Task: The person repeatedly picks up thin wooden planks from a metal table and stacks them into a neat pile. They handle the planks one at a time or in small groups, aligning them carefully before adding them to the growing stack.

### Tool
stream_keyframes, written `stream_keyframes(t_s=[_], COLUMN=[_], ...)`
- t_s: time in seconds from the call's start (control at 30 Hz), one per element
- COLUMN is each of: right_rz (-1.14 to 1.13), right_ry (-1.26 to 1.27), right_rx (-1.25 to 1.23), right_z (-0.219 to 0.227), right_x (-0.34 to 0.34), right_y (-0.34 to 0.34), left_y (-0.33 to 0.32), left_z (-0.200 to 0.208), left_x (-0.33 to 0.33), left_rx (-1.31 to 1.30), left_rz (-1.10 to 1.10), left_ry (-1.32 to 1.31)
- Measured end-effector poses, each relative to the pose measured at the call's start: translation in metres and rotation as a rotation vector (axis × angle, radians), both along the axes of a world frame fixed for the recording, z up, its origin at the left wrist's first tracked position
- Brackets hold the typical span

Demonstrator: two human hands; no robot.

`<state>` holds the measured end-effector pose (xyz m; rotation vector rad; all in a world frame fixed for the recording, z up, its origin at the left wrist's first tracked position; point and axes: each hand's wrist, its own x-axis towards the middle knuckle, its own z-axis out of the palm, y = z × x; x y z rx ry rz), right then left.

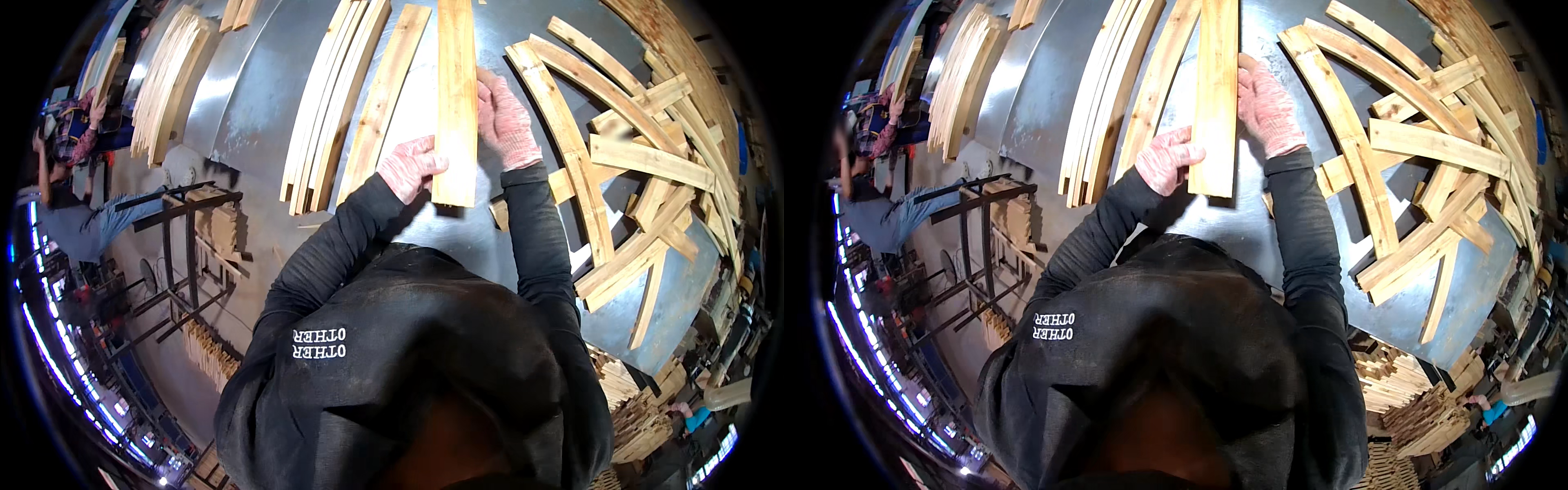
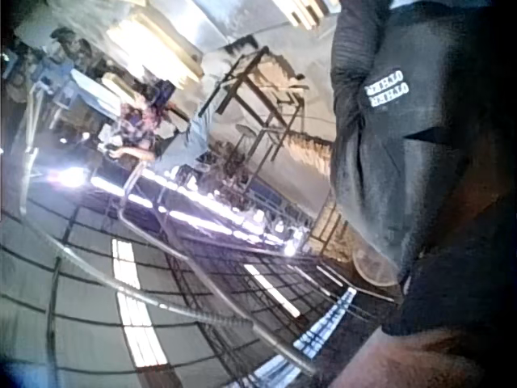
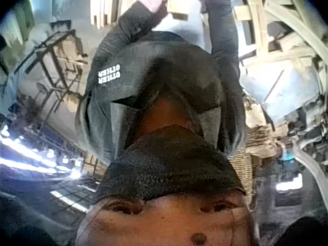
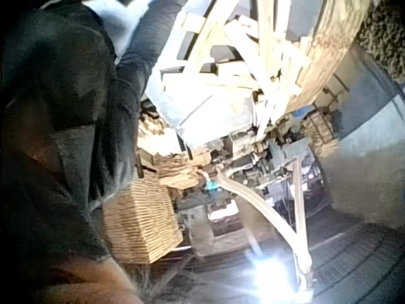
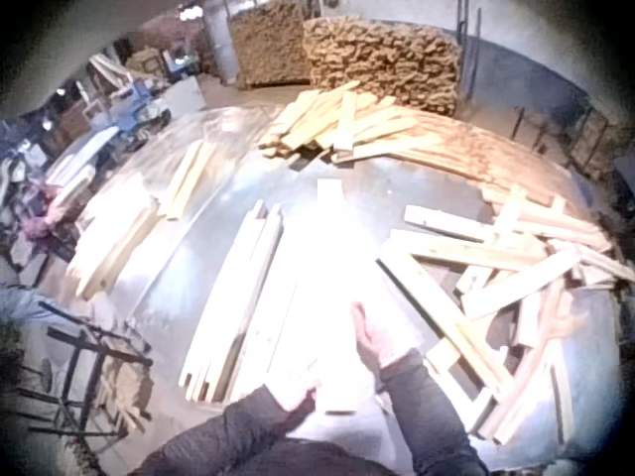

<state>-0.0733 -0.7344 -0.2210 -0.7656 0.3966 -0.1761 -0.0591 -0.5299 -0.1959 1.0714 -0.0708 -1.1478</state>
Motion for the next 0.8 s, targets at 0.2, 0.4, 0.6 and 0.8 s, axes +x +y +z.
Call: stream_keyframes(t_s=[0.2,0.4,0.6,0.8], right_rz=[0.168,0.13,0.006,-0.037], right_ry=[-0.009,0.173,0.199,0.303], right_rx=[-0.276,-0.486,-0.495,-0.651], right_z=[-0.029,-0.023,-0.035,-0.066], right_x=[-0.02,-0.035,-0.04,-0.035], right_y=[0.031,0.027,0.049,0.07], left_y=[0.019,0.052,0.069,0.108], left_z=[-0.029,-0.044,-0.063,-0.048], left_x=[0.01,0.024,0.04,0.063], left_rx=[0.294,1.377,1.361,1.373], left_rz=[-0.075,-0.342,-0.492,-0.269], left_ry=[-0.29,-1.231,-1.164,-1.507])
